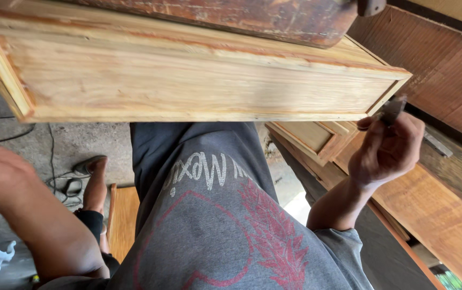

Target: The person hammers nails into a wooden frame using a hammer, then applies wood filler to the nail holes with a putty knife. The person smooths the filler along the frame edges.

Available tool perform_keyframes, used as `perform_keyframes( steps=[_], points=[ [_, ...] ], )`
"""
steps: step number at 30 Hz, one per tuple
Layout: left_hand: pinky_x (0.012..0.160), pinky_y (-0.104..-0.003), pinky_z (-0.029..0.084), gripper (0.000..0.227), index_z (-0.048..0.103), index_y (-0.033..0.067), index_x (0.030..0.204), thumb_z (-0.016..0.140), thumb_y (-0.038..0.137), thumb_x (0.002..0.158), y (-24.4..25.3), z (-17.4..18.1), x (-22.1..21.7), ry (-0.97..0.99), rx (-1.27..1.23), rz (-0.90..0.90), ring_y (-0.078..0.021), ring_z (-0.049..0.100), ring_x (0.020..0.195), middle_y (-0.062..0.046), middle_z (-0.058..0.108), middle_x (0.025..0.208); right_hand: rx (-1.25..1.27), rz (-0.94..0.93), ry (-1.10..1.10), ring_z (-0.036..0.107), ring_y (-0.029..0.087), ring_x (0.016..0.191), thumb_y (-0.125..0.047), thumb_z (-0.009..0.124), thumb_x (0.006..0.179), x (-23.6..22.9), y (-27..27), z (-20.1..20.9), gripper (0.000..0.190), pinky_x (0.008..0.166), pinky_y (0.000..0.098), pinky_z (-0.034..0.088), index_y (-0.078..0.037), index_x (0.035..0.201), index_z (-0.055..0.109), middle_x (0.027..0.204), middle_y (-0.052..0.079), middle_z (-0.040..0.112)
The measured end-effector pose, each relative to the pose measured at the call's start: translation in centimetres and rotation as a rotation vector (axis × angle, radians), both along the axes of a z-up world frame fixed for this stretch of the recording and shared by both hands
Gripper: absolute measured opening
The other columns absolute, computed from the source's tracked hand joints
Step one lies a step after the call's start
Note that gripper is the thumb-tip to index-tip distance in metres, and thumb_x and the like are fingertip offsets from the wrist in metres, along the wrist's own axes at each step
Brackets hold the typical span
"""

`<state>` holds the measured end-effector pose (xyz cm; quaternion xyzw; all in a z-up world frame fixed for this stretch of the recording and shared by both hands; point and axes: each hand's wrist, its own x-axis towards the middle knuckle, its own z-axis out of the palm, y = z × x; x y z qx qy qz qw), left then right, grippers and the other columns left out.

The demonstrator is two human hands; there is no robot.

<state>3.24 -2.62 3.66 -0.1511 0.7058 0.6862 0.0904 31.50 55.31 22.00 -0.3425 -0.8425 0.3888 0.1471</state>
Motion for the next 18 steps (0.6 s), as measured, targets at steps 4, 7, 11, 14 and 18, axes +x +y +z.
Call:
perform_keyframes(
  steps=[4, 7, 11, 14, 18],
  points=[
    [0.05, -0.024, 0.035, 0.021, 0.052, 0.008, 0.097, 0.066, 0.012, 0.113, 10.6, 6.3, 3.6, 0.053, -0.053, -0.112, -0.0086, 0.045, 0.053, -0.006, 0.05, 0.069, -0.053, -0.005, 0.032, 0.07, 0.016, 0.082, 0.008, 0.058, 0.114, 3.4, 0.7, 0.4, 0.016, 0.068, 0.0252, 0.062, 0.006, 0.13, 0.059, 0.121, 0.016, 0.062],
    [0.048, -0.023, 0.04, 0.02, 0.053, 0.0044, 0.123, 0.067, 0.01, 0.11, 17.9, 9.1, 6.3, 0.14, 0.012, -0.315, -0.0056, 0.05, 0.052, -0.004, 0.057, 0.081, -0.128, 0.015, 0.06, 0.07, 0.016, 0.085, 0.008, 0.057, 0.113, 5.8, 1.2, 0.0, 0.019, 0.071, 0.0244, 0.061, 0.007, 0.132, 0.056, 0.117, 0.015, 0.066],
    [0.05, -0.022, 0.045, 0.021, 0.052, 0.0031, 0.13, 0.066, 0.01, 0.115, 23.5, 11.9, 11.6, 0.016, 0.046, -0.475, -0.0065, 0.053, 0.057, -0.004, 0.063, 0.096, -0.111, 0.043, 0.045, 0.068, 0.016, 0.084, 0.011, 0.059, 0.114, 9.3, 1.3, 0.1, 0.018, 0.074, 0.0232, 0.056, 0.008, 0.131, 0.058, 0.113, 0.012, 0.063],
    [0.057, -0.023, 0.047, 0.019, 0.052, 0.003, 0.125, 0.065, 0.01, 0.113, 25.7, 12.7, 15.7, -0.13, 0.118, -0.451, -0.0076, 0.053, 0.066, -0.002, 0.061, 0.096, -0.106, 0.037, 0.108, 0.069, 0.016, 0.085, 0.009, 0.059, 0.115, 12.4, 2.3, -0.5, 0.016, 0.075, 0.0235, 0.058, 0.007, 0.13, 0.058, 0.11, 0.012, 0.063],
    [0.061, -0.025, 0.048, 0.019, 0.052, 0.0028, 0.122, 0.067, 0.01, 0.111, 26.3, 13.4, 19.4, -0.122, 0.111, -0.429, -0.0097, 0.055, 0.07, -0.002, 0.059, 0.096, -0.19, -0.022, 0.255, 0.07, 0.013, 0.08, 0.001, 0.059, 0.115, 16.5, 4.2, -1.6, 0.013, 0.069, 0.0219, 0.057, 0.004, 0.128, 0.059, 0.106, 0.009, 0.068]
  ],
)
